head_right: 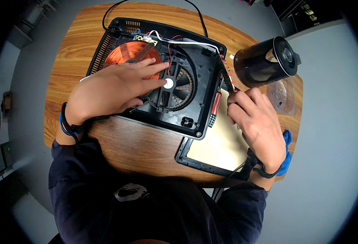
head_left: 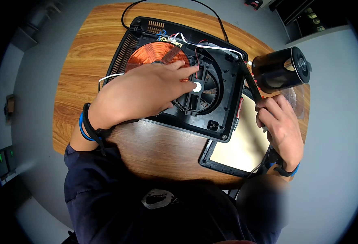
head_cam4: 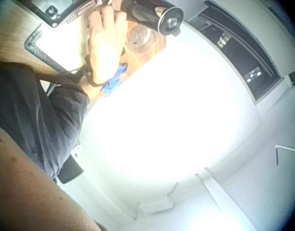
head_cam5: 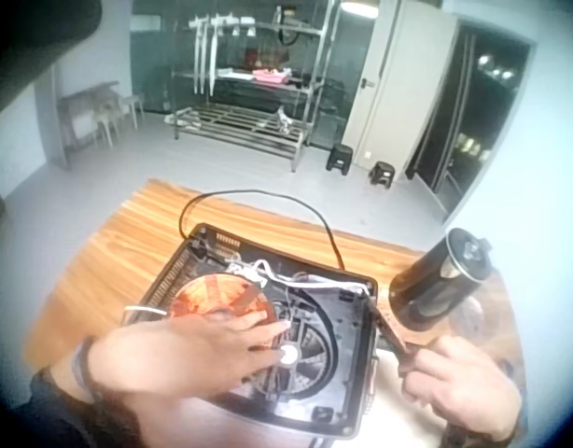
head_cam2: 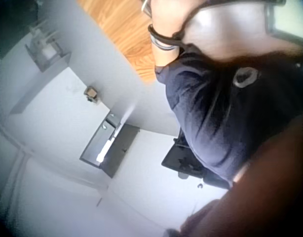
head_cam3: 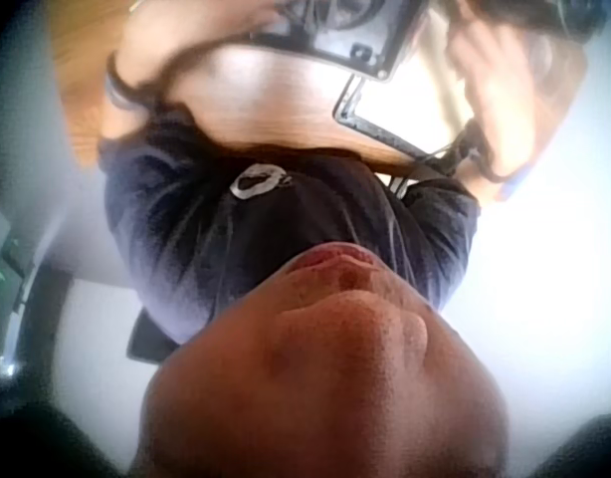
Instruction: The person wipes a flat surface with a blue cloth, then uses a screwdriver to loosen and remove screws from a circuit board inside an open electronic device. They detach the board and set it aside, leaving the device partially disassembled.
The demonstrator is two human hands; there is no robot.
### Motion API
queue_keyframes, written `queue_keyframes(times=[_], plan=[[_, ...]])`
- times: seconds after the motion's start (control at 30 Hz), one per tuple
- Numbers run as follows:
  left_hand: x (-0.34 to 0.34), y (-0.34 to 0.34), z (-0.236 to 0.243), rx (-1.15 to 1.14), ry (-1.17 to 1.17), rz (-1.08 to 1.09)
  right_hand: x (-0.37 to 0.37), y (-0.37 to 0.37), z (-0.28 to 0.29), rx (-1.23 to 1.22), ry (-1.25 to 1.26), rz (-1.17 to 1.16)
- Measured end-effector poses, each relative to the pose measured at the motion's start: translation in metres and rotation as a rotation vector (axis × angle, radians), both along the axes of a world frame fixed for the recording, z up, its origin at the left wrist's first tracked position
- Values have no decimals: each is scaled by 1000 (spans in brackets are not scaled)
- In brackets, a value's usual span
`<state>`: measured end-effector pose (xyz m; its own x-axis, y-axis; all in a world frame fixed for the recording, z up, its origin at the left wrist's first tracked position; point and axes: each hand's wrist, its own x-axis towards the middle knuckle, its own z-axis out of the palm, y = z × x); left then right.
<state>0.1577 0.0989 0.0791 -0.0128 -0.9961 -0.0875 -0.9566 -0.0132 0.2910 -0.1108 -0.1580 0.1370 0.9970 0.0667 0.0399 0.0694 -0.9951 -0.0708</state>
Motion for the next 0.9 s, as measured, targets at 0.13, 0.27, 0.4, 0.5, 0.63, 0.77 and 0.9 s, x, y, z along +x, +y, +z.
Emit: queue_keyframes(times=[0.13,0.27,0.4,0.5,0.63,0.77,0.9], plan=[[0,-1,2,23,-25,81,5,12,5,-24,8,-11],[2,-1,0,29,-52,150,14,21,6,-36,28,4],[2,1,-2,63,-47,173,24,20,2,31,92,62],[6,0,1,90,-29,166,28,16,-3,62,145,93],[23,0,3,47,-47,156,28,12,-13,108,176,119],[54,1,4,-50,-109,212,28,7,-12,126,204,118],[85,-4,-5,-99,-143,313,28,5,-13,162,199,114]])
